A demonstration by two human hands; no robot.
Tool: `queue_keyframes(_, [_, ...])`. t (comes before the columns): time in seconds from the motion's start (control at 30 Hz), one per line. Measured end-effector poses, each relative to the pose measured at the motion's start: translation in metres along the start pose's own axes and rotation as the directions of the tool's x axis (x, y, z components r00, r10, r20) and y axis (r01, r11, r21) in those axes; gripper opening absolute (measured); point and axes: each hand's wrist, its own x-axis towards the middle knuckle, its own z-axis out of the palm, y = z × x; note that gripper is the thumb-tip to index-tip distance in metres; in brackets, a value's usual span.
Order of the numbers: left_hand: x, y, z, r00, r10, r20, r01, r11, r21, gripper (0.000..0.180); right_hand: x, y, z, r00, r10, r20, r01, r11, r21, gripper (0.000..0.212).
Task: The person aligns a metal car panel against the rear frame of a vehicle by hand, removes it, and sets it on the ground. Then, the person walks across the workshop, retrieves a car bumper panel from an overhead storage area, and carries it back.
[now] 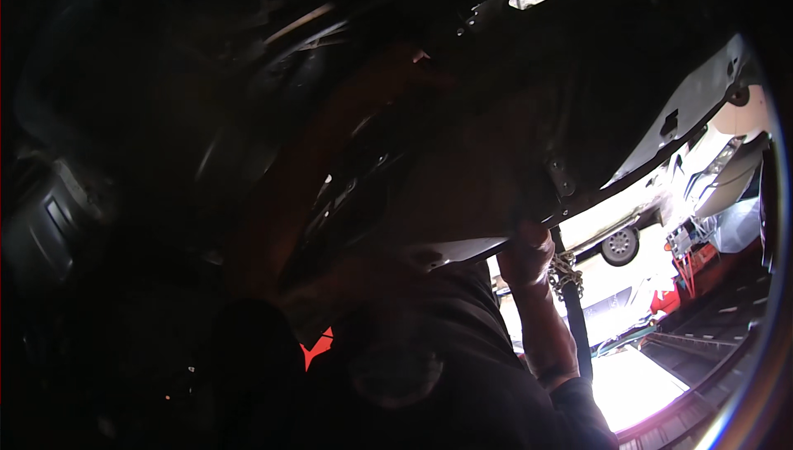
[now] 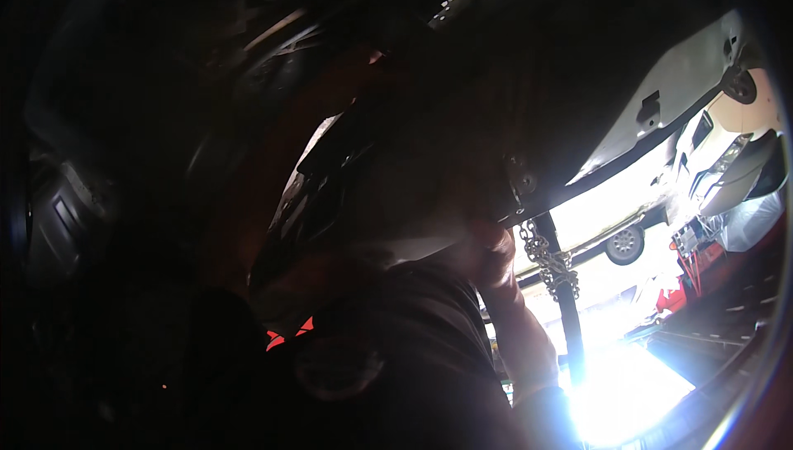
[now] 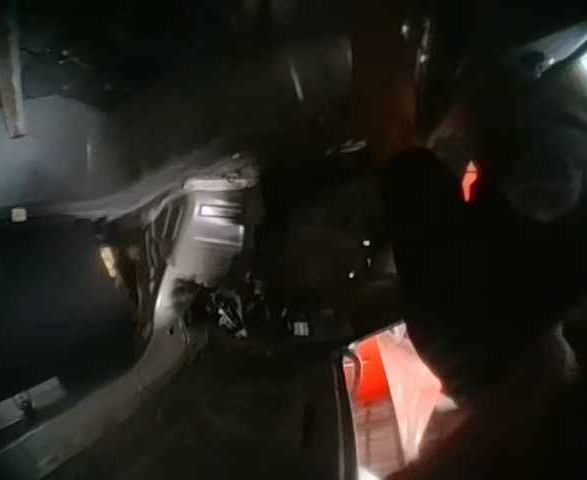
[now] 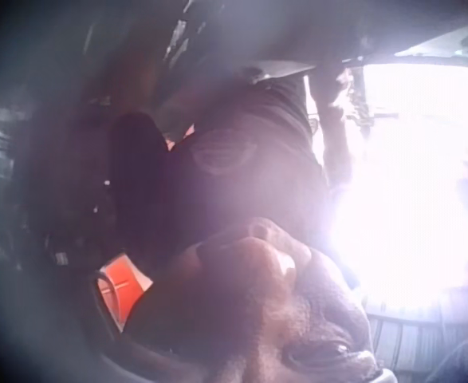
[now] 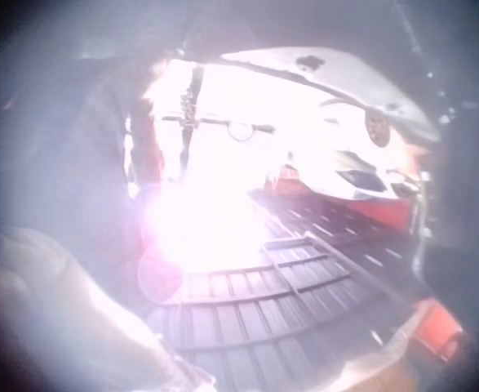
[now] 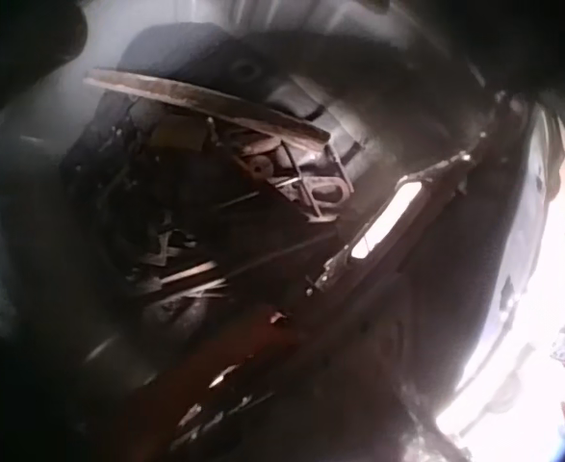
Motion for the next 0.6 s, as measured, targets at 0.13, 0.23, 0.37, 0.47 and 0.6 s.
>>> queue_keyframes(0.13, [0.018,-0.023,0.007,0.987,0.130,-0.092,-0.113,0.979,0.169,0.061,-0.004,-0.002,-0.002,0.996,-0.025,0.081,0.028,0.999,-0.037,0.039])
queue_keyframes(0.23, [0.014,-0.022,0.008,0.995,0.023,-0.100,-0.017,0.998,0.066,0.063,-0.002,-0.002,-0.004,0.986,-0.064,0.155,0.082,0.990,-0.113,0.039])
queue_keyframes(0.37, [0.012,-0.018,0.007,0.996,0.043,-0.082,-0.035,0.995,0.096,0.057,0.001,0.000,0.003,0.979,-0.068,0.190,0.092,0.989,-0.120,0.037])
queue_keyframes(0.47, [0.010,-0.007,0.002,1.000,-0.004,-0.009,0.005,0.996,0.092,0.066,0.005,0.002,0.016,0.977,-0.046,0.207,0.057,0.997,-0.049,0.037])
queue_keyframes(0.6, [0.005,0.005,0.004,0.997,-0.072,0.012,0.072,0.997,0.026,0.077,-0.001,-0.001,0.004,0.996,-0.003,0.090,0.009,0.998,-0.059,0.047])
